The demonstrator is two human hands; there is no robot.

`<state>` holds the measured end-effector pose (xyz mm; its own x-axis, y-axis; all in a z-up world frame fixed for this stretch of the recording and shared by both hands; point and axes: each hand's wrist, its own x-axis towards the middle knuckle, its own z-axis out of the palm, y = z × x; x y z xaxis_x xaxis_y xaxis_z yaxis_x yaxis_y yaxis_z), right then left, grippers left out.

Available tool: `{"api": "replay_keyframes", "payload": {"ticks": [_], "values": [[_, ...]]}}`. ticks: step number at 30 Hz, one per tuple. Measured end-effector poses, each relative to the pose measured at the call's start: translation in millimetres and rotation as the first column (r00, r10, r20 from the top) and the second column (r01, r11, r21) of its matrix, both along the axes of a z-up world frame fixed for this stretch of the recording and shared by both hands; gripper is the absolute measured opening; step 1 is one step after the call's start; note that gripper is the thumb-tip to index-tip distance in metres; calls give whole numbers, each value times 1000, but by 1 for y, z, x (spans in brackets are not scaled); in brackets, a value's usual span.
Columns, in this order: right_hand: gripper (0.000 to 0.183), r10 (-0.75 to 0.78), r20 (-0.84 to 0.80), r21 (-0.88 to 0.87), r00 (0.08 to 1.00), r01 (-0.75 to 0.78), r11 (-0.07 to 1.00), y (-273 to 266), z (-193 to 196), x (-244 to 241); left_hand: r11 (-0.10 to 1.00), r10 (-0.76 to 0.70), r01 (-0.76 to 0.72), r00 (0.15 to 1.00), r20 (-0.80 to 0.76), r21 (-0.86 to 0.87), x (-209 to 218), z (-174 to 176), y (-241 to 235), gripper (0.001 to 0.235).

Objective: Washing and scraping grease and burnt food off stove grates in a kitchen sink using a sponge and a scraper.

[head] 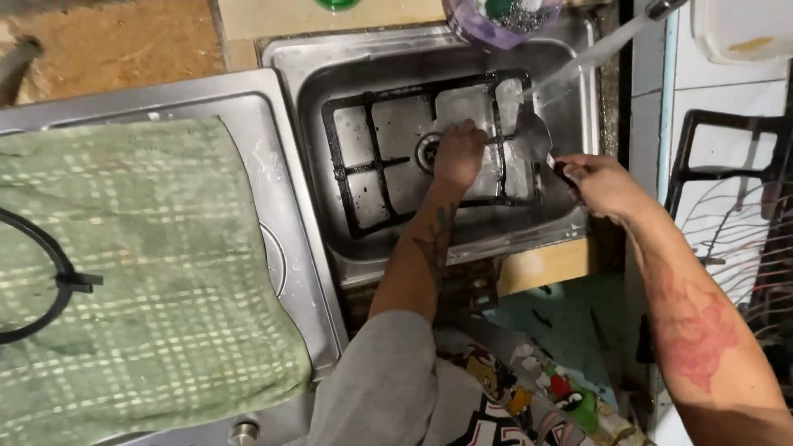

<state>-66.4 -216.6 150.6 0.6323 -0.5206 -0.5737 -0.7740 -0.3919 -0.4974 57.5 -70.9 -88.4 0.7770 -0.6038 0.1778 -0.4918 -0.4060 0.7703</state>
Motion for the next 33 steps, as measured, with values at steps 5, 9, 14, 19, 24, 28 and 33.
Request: {"api": "replay_keyframes", "payload": {"ticks": [5, 9, 14, 19, 24, 28, 33], "values": [[33, 233, -169, -217, 958, -267, 939, 32, -3, -4, 995, -81, 83, 996, -45, 51, 5, -24, -17, 23], [32, 205, -154, -225, 967, -236, 945, 35, 8, 1, 999, 8, -13, 989, -150, -35, 2, -10, -19, 14], [42, 279, -60, -70, 958, -283, 957, 59, 69, 21, 999, 33, -33, 999, -22, 3, -1, -47, -33, 14], [40, 257, -181, -28, 949, -266, 964, 14, 44, 37, 981, -20, 36, 996, -85, 190, 12, 1, 14, 21], [38, 352, -314, -52, 882, -387, 921, 0, 41, 42, 977, -74, 139, 930, -359, 160, 7, 25, 31, 30], [49, 597, -532, -172, 600, -767, 618, 12, 56, 66, 956, -74, 163, 938, -338, 243, 15, 37, 34, 31], [54, 595, -766, -181, 245, -969, 165, -37, -16, 54, 818, 68, 71, 974, -218, 571, -24, 42, 59, 30]]}}
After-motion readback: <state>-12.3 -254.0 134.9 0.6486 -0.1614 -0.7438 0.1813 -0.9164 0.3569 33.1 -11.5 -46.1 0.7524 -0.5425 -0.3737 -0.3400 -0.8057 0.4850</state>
